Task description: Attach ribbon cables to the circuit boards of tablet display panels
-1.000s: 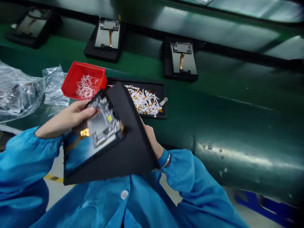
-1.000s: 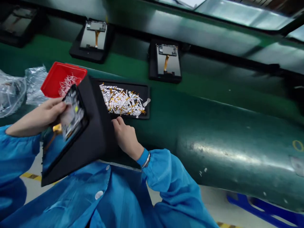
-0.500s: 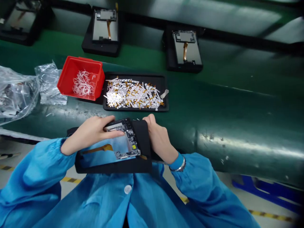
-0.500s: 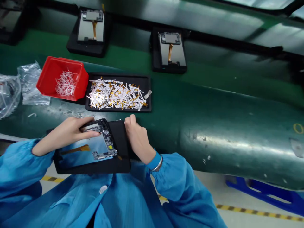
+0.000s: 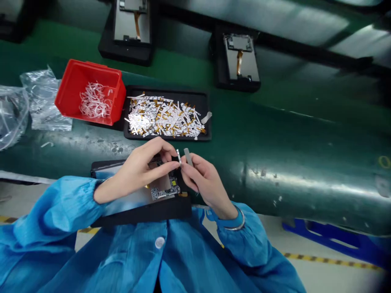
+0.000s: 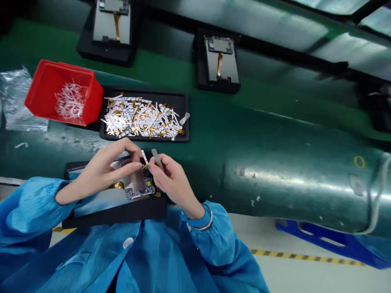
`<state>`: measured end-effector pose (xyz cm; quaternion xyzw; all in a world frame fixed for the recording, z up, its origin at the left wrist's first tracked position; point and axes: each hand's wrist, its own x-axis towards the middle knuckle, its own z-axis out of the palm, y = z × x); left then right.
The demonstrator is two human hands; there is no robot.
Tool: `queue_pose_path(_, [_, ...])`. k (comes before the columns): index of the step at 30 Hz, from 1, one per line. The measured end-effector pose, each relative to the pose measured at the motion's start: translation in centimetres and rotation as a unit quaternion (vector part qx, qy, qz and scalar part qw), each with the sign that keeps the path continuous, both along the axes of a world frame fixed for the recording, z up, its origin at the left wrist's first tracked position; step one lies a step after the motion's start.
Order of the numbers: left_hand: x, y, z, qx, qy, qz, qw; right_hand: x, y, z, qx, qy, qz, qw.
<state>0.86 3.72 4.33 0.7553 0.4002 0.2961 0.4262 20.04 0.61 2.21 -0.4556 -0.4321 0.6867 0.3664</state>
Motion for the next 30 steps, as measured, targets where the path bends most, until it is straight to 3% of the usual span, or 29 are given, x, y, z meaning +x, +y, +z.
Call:
queue_pose_path(3, [-0.3, 0.0, 0.4, -0.033, -0.048, 0.017, 0.998, -1.3, -0.1, -0.1, 0.001, 0.012, 0.030, 0.999])
queue_pose_path(8, [-1.1, -0.1, 0.5, -0.050, -0.025, -0.004, 0.998, -1.5, 0.5, -0.2, 0.027, 0.030, 0.046, 0.998])
queue_pose_path(16, [-1.4, -0.6, 0.8, 0.097, -0.017, 0.080, 0.992, -1.6, 0.8, 0.3, 0.043, 0.044, 0.002, 0.998])
queue_pose_path(20, [-2.2, -1.2, 0.6, 0.098, 0.031, 0.003, 0.995, -2.0, 0.8, 0.4, 0.029, 0.085, -0.031, 0.995])
queue_pose_path(26, [-2.3, -1.9, 0.5, 0.164, 0.014, 0.014, 0.986, -2.7, 1.2, 0.7, 0.024, 0.121, -0.012, 0.992])
queue_pose_path(30, [-2.6, -1.7, 0.7, 0.200, 0.055, -0.013, 0.978, -2.3, 1.6, 1.3, 0.091, 0.048, 0.026, 0.994])
